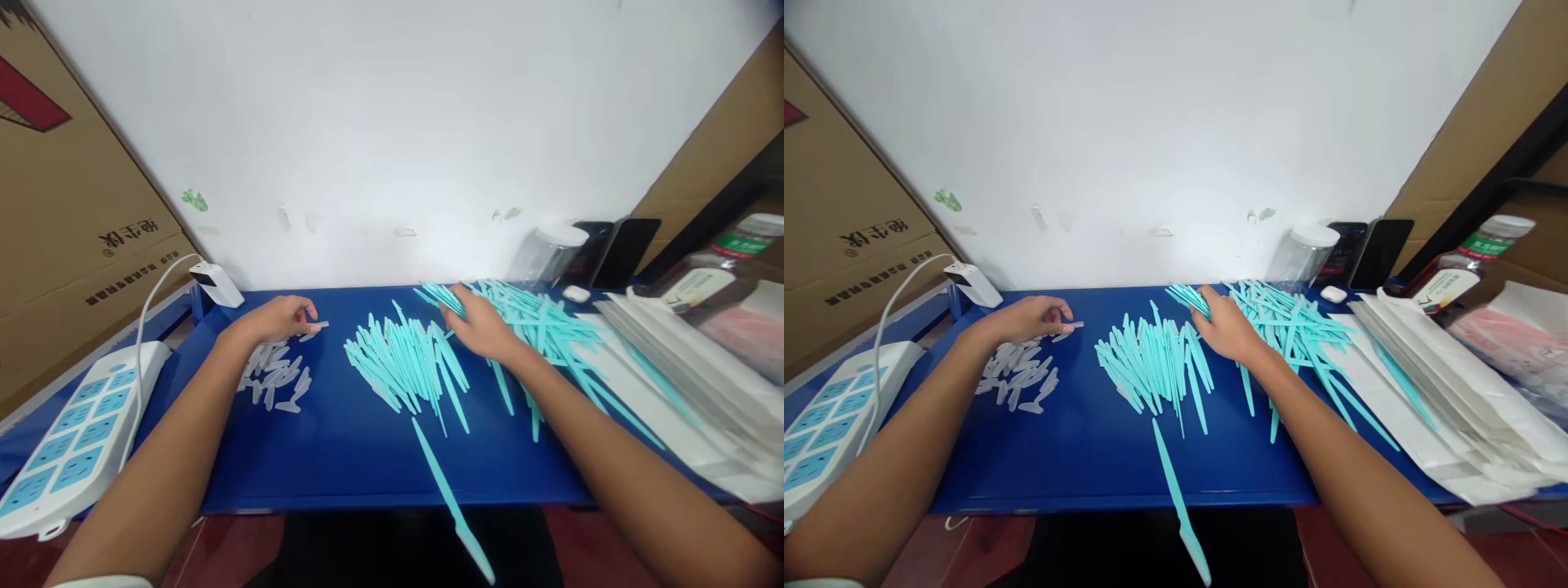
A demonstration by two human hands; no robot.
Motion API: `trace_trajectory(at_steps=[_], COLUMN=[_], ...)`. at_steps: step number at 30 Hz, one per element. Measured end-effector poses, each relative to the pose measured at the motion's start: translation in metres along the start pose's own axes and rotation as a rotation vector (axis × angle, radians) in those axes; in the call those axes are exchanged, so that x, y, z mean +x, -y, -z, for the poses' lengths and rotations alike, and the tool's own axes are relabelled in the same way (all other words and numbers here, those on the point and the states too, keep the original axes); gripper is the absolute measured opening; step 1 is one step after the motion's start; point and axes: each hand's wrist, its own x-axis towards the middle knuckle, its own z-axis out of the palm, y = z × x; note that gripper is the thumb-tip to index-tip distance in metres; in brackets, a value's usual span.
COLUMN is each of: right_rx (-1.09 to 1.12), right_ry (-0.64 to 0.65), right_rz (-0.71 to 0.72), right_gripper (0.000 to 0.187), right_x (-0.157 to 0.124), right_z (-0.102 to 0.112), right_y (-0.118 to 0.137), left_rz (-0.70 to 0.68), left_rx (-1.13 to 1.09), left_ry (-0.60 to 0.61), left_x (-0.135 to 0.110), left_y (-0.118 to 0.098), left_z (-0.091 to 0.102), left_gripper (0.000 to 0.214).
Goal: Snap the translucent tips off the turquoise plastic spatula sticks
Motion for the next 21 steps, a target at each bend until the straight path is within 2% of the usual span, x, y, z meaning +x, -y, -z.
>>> trace_trajectory(at_steps=[3, 5, 7, 10, 12, 14, 18, 21], right_rx=[-0.001, 0.000, 0.004, 0.013, 0.017, 0.019, 0.021, 0.044], right_ry=[-0.014, -0.025, -0.030, -0.042, -0.059, -0.065, -0.032, -0.027], right_rz=[0.016, 0.021, 0.032, 0.062, 0.070, 0.064, 0.045, 0.046], right_gripper=[0.011, 0.010, 0.010, 0.011, 0.013, 0.014, 0.019, 0.016], right_x=[0.000, -0.001, -0.001, -0.002, -0.003, -0.003, -0.003, -0.003], right_z=[0.000, 0.000, 0.000, -0.002, -0.004, -0.008, -0.012, -0.010], right_y=[0.002, 0.005, 0.009, 0.013, 0.014, 0.013, 0.011, 0.012], left_rz=[-0.047, -0.092, -0.088, -0.063, -0.042, -0.042, -0.111, -0.107], left_rx=[0.081, 0.149, 0.172, 0.220, 0.235, 0.236, 0.228, 0.258], left_ry=[-0.241, -0.405, -0.408, -0.336, -0.327, -0.392, -0.500, -0.491], left_x=[-0.027, -0.051, -0.075, -0.098, -0.100, -0.093, -0.070, -0.054], left_y=[-0.004, -0.004, -0.003, 0.003, 0.007, 0.008, 0.002, -0.001], left_z=[0.000, -0.012, -0.034, -0.071, -0.087, -0.093, -0.082, -0.073], left_gripper=[0.068, 0.075, 0.085, 0.098, 0.089, 0.074, 0.053, 0.047])
